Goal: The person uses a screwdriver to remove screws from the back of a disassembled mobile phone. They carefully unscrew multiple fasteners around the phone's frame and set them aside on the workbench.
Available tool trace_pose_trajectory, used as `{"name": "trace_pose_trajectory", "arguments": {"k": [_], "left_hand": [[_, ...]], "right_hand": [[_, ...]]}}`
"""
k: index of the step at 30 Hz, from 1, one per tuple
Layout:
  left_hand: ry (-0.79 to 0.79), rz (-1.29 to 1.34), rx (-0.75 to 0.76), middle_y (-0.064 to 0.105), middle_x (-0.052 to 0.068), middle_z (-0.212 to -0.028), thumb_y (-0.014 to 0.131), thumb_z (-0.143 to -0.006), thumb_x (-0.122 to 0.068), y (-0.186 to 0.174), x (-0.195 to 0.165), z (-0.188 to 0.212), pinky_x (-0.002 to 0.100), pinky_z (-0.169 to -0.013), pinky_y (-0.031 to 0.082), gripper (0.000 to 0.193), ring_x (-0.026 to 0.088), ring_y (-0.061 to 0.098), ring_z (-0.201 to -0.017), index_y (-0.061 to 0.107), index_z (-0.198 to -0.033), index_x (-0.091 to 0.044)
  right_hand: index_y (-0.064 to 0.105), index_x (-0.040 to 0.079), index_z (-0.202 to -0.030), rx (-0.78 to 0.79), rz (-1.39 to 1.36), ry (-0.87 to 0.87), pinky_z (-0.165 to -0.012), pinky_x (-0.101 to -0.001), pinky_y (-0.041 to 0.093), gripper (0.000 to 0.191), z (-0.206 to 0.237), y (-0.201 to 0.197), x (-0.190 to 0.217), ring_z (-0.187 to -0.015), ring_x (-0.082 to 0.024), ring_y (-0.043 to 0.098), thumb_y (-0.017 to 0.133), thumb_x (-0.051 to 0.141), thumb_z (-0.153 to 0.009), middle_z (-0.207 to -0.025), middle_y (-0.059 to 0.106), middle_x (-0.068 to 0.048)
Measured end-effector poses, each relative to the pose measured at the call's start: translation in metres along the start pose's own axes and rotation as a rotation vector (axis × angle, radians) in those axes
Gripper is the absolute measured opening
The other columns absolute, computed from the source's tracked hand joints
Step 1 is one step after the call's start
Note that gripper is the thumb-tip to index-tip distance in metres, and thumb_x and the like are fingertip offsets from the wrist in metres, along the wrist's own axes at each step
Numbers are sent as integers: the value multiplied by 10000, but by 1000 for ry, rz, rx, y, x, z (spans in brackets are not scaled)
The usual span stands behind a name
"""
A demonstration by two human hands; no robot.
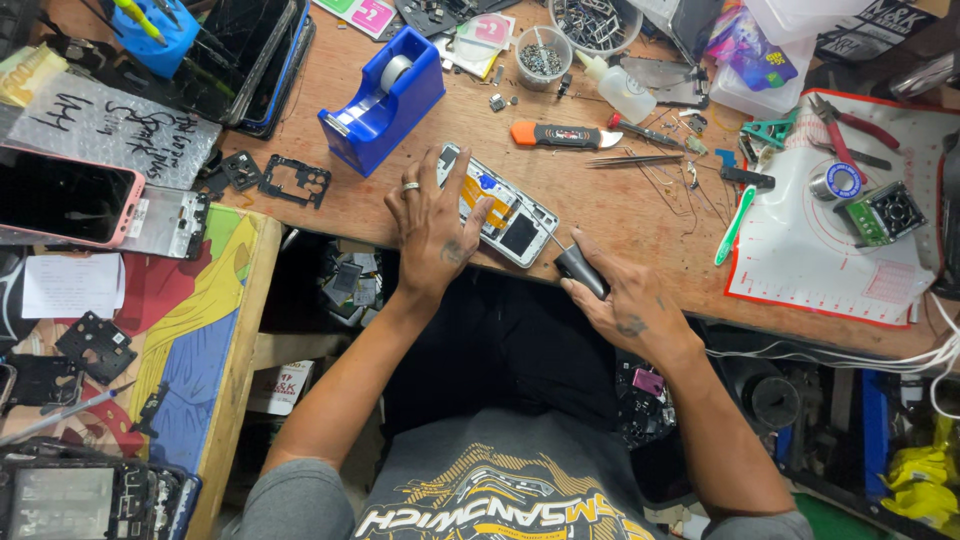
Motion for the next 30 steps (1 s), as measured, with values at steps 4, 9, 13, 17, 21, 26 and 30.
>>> {"name": "trace_pose_trajectory", "arguments": {"k": [4, 9, 13, 17, 21, 26, 30], "left_hand": [[40, 6, 17, 427, 168, -1535, 696, -908, -407, 6, 5, -1, 518, -1139, 244, 672, 330, 359, -1413, 527, -1481, -101], [160, 193, 136, 374, 181, -1615, 712, -887, -326, 7, 14, -15, 509, -1219, 191, 720, 341, 299, -1534, 484, -1531, -97], [99, 223, 71, 302, 251, -1647, 712, -893, -260, 4, 11, -13, 498, -1262, 149, 722, 410, 217, -1556, 477, -1556, -96], [62, 119, 18, 314, 268, -1585, 754, -874, -361, 4, -3, -1, 517, -1234, 149, 799, 415, 219, -1517, 436, -1514, -4], [56, 92, 13, 335, 249, -1591, 757, -865, -391, 3, -4, -1, 503, -1245, 154, 822, 389, 232, -1516, 437, -1485, 43], [67, 67, 13, 349, 247, -1569, 754, -868, -430, 5, -4, -2, 513, -1234, 149, 842, 384, 241, -1503, 432, -1480, 51], [60, 67, 14, 368, 240, -1557, 747, -873, -427, 7, -3, -1, 509, -1231, 163, 844, 377, 256, -1496, 421, -1489, 49]], "right_hand": [[508, 143, -1489, -1, 22, -64, -782, -466, 555, 655, -8, 2, 1, -909, -432, 706, 699, 325, -890, -1056, 721, -253], [510, 139, -1482, -10, 1, -65, -771, -450, 562, 662, -7, -4, 1, -891, -403, 721, 709, 356, -889, -1055, 720, -257], [526, 182, -1484, 44, 30, 58, -761, -453, 560, 670, 2, -2, 0, -825, -406, 723, 718, 355, -866, -931, 717, -262], [519, 144, -1485, 0, -1, -14, -754, -464, 558, 657, 4, 2, 6, -825, -423, 718, 707, 328, -883, -957, 720, -266], [503, 123, -1488, -5, 5, -38, -756, -468, 562, 660, 4, 6, 7, -845, -432, 717, 704, 314, -888, -980, 719, -273], [485, 106, -1496, -18, 86, -14, -758, -483, 558, 681, 4, 9, 9, -849, -446, 710, 704, 332, -891, -963, 716, -278], [473, 99, -1505, -12, 123, 29, -751, -491, 554, 698, 5, 12, 9, -832, -450, 706, 700, 339, -890, -943, 714, -276]]}}
Point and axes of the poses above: each hand's wrist, its own z-axis away from the middle knuckle, its own y-axis out of the palm, x = y × z, the point moved 5 cm from there along -z, towards the middle knuckle
